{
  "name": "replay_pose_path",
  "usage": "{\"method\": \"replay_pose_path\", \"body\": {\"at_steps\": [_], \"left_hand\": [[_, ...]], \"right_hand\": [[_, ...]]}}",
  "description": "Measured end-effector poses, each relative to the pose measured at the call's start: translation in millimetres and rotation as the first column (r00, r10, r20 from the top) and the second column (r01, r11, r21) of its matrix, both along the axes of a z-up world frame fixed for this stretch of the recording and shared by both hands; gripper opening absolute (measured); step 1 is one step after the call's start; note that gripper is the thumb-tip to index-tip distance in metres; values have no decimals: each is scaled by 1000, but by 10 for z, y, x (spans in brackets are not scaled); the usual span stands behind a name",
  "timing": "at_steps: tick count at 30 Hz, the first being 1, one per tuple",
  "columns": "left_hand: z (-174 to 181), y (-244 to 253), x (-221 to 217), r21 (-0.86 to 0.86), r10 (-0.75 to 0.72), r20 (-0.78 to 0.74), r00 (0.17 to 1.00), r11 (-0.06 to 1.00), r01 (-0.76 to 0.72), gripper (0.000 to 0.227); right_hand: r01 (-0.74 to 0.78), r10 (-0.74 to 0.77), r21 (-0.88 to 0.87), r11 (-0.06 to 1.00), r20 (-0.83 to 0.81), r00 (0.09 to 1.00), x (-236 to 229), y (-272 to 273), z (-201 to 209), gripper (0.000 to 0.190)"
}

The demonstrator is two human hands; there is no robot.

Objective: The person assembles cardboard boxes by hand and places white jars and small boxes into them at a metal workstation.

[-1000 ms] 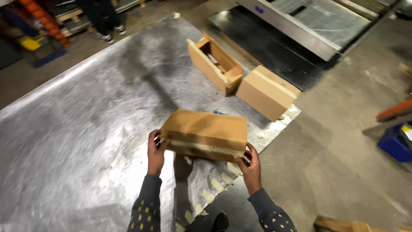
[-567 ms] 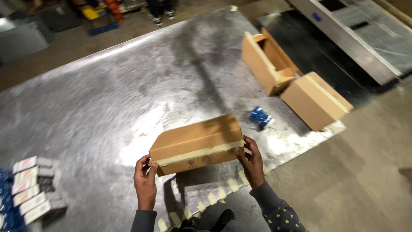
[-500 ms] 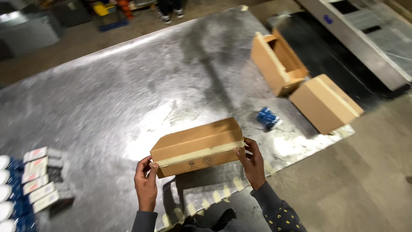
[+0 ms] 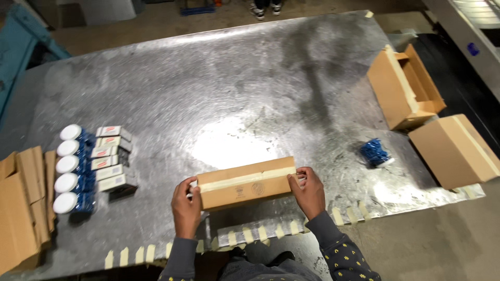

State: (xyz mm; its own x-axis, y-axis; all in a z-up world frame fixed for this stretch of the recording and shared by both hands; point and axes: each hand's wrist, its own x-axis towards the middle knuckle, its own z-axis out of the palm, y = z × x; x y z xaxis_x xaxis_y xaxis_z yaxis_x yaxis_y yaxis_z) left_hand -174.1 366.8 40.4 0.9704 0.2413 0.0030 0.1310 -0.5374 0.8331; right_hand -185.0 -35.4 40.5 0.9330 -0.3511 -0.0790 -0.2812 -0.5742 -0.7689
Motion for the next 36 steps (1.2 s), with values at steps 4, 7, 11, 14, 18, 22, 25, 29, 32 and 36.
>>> {"method": "replay_pose_path", "body": {"at_steps": [4,7,11,14,18,22,25,29,32,36], "left_hand": [[353,-138,31,18,-4,29,1000,1000,3,35],[587,-292,82,72,-40,61,997,997,36,37],[553,-398,160,228,-192,164,968,962,152,36],[816,-662,153,168,-296,160,942,948,270,38],[1416,-1006,176,14,-562,201,802,821,571,38],[1874,-1290,255,1,-634,325,702,742,670,43],[2246,-1485,365,-30,-665,463,586,649,760,40],[2599,-1751,548,37,-670,594,444,575,817,36],[2779,-1973,647,48,-655,659,370,527,849,37],[3165,-2256,596,129,-715,640,281,461,878,29]], "right_hand": [[-9,141,-370,929,331,933,79,217,-92,37],[-72,228,-400,914,358,906,130,420,-228,32],[-218,329,-334,917,325,887,72,777,-190,32],[-318,373,-222,922,284,883,56,983,-35,42],[-327,301,139,935,177,937,63,1091,180,66],[-261,204,376,889,186,961,138,1002,191,80],[-242,162,410,879,219,962,147,916,231,74],[-205,67,489,848,285,956,261,737,316,61],[-185,-3,542,820,326,945,295,582,352,53],[-159,-120,610,776,390,913,321,363,416,40]]}}
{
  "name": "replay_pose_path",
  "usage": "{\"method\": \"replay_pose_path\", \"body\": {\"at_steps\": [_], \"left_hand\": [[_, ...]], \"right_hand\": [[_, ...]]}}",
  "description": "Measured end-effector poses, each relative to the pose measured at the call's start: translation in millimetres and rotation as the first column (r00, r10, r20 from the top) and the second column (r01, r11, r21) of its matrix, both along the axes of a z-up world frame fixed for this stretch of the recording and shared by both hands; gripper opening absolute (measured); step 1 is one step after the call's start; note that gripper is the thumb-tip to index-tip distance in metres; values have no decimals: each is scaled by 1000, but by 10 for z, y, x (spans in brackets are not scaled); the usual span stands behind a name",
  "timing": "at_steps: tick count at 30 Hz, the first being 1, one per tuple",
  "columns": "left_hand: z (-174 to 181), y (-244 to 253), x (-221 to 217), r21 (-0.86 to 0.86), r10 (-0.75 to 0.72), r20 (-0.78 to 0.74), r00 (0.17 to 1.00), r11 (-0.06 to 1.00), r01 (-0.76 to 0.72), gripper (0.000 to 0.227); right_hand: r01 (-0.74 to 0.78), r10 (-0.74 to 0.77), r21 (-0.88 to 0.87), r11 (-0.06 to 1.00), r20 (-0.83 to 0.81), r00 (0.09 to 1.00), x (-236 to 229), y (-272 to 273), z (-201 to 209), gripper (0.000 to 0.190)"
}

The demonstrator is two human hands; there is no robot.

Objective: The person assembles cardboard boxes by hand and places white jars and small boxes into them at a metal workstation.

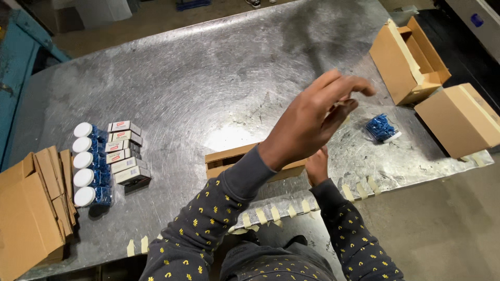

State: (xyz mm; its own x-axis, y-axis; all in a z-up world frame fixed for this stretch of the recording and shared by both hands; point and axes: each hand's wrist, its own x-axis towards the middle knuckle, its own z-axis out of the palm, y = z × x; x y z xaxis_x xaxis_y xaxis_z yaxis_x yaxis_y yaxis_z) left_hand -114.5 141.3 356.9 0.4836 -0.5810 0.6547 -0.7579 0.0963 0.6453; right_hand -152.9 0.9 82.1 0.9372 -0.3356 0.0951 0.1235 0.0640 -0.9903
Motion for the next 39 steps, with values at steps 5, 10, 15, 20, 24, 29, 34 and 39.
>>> {"method": "replay_pose_path", "body": {"at_steps": [5,10,15,20,24,29,34,39], "left_hand": [[103,-355,-73,-63,-110,30,993,992,112,24],[-54,-695,-101,-5,-208,-9,978,978,208,23],[-584,-1279,-138,-7,-302,-177,937,952,306,31],[-1410,-1975,-227,84,-363,-211,908,918,387,30],[-1901,-2440,-326,228,-388,-257,885,866,446,33],[-2930,-3056,-403,407,-350,-342,872,782,473,33],[-3725,-3391,-476,537,-244,-412,878,714,450,26],[-4263,-3545,-496,593,-90,-438,894,719,363,17]], "right_hand": [[105,-112,102,989,59,992,-231,-444,-8,28],[247,-271,202,948,102,957,-799,-1142,-159,17],[177,-222,307,935,117,968,-1853,-1717,-478,53],[420,-424,300,857,-53,904,-2863,-2346,-1319,26],[576,-548,119,809,-201,812,-3444,-2503,-1558,21],[641,-643,-129,757,-322,695,-3932,-2713,-2334,22],[640,-655,-223,735,-475,587,-4148,-2753,-2796,23],[567,-637,-323,758,-554,536,-4077,-2851,-2958,30]]}}
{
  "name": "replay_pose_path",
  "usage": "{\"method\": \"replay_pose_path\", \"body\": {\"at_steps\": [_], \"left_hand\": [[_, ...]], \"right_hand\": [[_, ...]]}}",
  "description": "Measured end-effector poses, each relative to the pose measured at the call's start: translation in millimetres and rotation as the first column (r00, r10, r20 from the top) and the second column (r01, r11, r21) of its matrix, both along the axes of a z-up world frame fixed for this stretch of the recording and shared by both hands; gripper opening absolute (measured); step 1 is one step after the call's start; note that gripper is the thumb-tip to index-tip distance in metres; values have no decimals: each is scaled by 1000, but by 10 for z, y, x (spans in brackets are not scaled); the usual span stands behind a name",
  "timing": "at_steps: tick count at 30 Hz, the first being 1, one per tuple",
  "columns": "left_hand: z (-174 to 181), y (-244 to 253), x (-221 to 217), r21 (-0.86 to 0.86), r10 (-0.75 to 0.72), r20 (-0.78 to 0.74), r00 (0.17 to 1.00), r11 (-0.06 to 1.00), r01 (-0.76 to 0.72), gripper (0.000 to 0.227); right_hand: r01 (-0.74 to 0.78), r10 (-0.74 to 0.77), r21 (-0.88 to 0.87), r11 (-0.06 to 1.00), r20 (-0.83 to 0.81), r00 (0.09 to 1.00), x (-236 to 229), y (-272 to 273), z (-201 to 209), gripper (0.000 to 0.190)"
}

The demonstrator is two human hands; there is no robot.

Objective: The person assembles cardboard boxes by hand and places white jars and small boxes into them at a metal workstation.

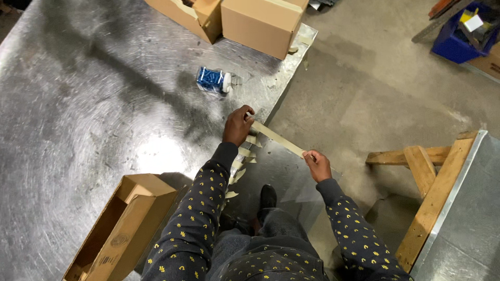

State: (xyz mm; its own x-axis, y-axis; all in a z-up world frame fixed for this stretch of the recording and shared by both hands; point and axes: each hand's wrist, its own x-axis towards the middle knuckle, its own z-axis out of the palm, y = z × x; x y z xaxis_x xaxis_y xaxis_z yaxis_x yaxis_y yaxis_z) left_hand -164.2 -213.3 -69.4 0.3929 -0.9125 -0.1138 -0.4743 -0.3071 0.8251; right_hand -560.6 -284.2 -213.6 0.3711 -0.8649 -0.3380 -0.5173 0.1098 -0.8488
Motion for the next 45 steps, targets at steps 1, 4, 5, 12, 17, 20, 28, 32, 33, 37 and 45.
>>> {"method": "replay_pose_path", "body": {"at_steps": [1,4,5,12,17,20,28,32,33,37,45], "left_hand": [[-70,27,-19,7,-7,-4,1000,1000,7,17],[-179,61,-32,30,46,43,998,998,-47,18],[-172,74,-32,29,39,27,999,999,-40,18],[-190,61,-59,34,68,24,997,997,-69,19],[-343,12,-48,17,18,128,992,1000,-20,21],[-367,49,-18,20,-21,204,979,1000,17,28],[-326,76,-23,53,-2,323,946,998,-16,40],[-377,100,-7,37,66,252,965,996,-77,36],[-403,113,-11,15,86,239,967,996,-92,37],[-252,226,-75,37,136,159,978,989,-144,39],[338,1549,-531,-234,273,165,948,944,-231,24]], "right_hand": [[7,-7,7,1000,-4,1000,-1,3,-76,30],[-8,8,0,1000,-118,993,60,-35,-165,29],[13,-10,23,1000,-122,993,94,-28,-116,30],[40,-39,9,999,-125,991,221,28,54,34],[53,-47,36,998,-151,987,186,104,-380,34],[74,-69,23,997,-183,981,189,110,-498,33],[126,-125,-13,992,-257,958,-194,68,-1149,35],[155,-149,0,988,-285,947,-299,128,-1117,33],[164,-159,-11,986,-308,938,-332,160,-1091,30],[200,-194,-22,980,-364,911,-559,151,-1437,26],[29,63,159,987,-541,839,-587,409,-1912,36]]}}
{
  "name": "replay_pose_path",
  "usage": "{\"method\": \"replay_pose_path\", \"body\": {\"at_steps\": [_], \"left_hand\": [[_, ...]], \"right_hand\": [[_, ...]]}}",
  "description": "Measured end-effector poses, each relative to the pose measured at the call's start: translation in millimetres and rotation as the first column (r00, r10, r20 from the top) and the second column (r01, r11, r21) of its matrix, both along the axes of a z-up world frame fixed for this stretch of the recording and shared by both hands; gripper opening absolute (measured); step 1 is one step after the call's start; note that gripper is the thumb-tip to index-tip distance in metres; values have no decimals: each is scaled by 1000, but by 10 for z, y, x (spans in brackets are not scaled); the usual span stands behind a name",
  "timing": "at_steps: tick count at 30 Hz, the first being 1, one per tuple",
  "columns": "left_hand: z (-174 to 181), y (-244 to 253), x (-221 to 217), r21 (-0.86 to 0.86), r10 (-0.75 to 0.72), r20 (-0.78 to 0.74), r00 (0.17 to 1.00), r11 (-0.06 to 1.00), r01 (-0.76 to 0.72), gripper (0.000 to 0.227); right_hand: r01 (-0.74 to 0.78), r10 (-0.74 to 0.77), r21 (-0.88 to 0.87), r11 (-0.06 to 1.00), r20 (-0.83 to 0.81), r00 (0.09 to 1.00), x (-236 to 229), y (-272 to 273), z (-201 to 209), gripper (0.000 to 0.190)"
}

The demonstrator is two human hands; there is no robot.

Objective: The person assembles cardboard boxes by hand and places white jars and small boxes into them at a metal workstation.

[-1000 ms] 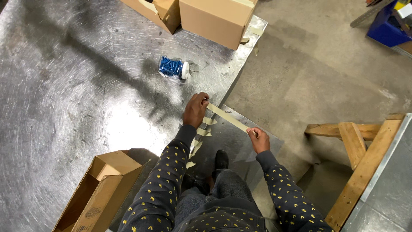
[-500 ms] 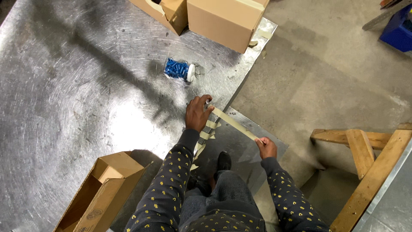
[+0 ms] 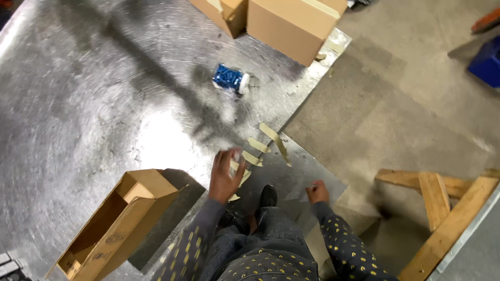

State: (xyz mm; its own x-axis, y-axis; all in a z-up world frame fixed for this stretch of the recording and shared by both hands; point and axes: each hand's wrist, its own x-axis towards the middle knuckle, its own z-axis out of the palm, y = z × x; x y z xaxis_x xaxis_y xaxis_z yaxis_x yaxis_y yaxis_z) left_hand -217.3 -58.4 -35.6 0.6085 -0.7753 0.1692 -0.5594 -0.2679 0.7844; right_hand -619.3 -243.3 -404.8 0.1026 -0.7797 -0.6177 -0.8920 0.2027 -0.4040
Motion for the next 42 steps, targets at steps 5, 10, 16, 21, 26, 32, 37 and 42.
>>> {"method": "replay_pose_path", "body": {"at_steps": [5,10,16,21,26,32,37,42], "left_hand": [[154,1347,-34,0,104,296,950,994,-109,31],[532,2436,97,68,302,488,819,922,-381,26],[1143,3141,265,-212,659,498,563,723,-658,15],[1454,3491,106,-283,884,343,317,419,-863,21],[829,3995,35,-246,985,6,173,169,-954,34],[-435,4401,-129,121,828,-561,23,109,-987,45],[-353,4384,-96,-44,854,-494,164,164,-985,51],[615,4265,6,-132,867,-417,273,240,-962,58]], "right_hand": [[-63,-33,204,977,437,899,641,465,174,10],[-457,352,101,884,498,792,1532,622,1210,19],[-634,454,85,769,625,635,2455,834,2556,41],[-710,432,-10,704,800,417,3048,1079,3313,32],[-763,506,-59,643,781,366,3496,1423,3631,48],[-823,580,-115,556,764,285,3784,1865,3669,71],[-777,615,-208,594,740,272,3879,1909,3574,73],[-729,591,-277,626,779,212,3903,2012,4183,62]]}}
